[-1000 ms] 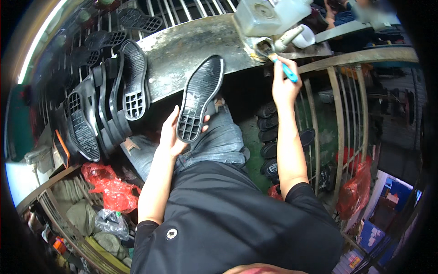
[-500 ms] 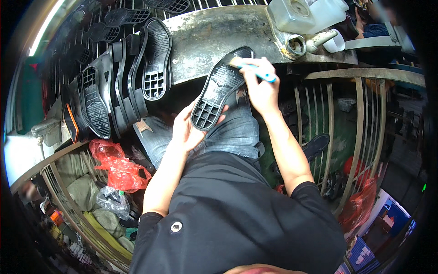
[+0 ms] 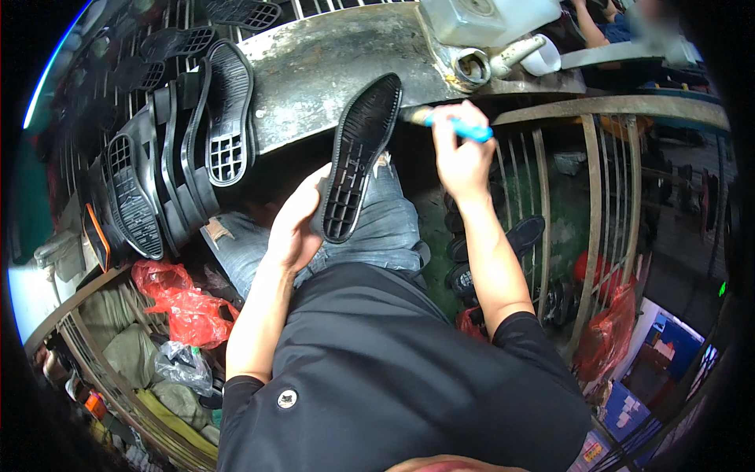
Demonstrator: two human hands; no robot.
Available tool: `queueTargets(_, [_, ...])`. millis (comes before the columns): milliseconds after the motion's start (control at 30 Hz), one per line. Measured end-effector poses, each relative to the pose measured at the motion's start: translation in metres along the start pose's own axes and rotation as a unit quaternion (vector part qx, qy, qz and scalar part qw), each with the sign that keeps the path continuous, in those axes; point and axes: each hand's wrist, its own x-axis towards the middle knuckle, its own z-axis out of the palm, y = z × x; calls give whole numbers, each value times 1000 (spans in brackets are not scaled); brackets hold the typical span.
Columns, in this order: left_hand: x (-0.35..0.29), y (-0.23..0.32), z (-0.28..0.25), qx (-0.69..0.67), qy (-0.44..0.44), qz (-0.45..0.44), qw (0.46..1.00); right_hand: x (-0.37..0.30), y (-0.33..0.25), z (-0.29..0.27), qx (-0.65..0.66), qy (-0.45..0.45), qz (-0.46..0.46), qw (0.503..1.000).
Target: Applying adhesive or primer to the inner surface of shoe soles using a brush at a workstation.
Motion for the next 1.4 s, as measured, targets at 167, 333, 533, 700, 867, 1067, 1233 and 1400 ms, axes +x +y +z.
queueTargets(167, [7, -9, -17, -68, 53, 31, 996, 39, 33, -21, -84, 99, 12, 992])
queueTargets(333, [12, -12, -20, -157, 96, 14, 983, 20, 29, -4, 15, 162, 116, 980])
queueTargets(533, [9, -15, -30, -259, 83, 13, 962, -26, -36, 83, 113, -26, 2, 993])
queueTargets(700, [7, -23, -50, -363, -13, 27, 931, -69, -86, 76, 166, -66, -85, 980])
queueTargets(867, [6, -14, -47, -277, 47, 14, 960, -66, -110, 47, 231, -190, -103, 949])
queueTargets(1067, [7, -7, -23, -86, 101, 67, 989, 21, -52, 26, 184, -243, 121, 945])
queueTargets(1233, [7, -7, -18, -37, 92, 92, 991, 36, -17, 19, 89, -200, 103, 970])
queueTargets(1400, [3, 2, -13, 1, 94, 85, 992, 55, 1, 14, 28, -106, 58, 992])
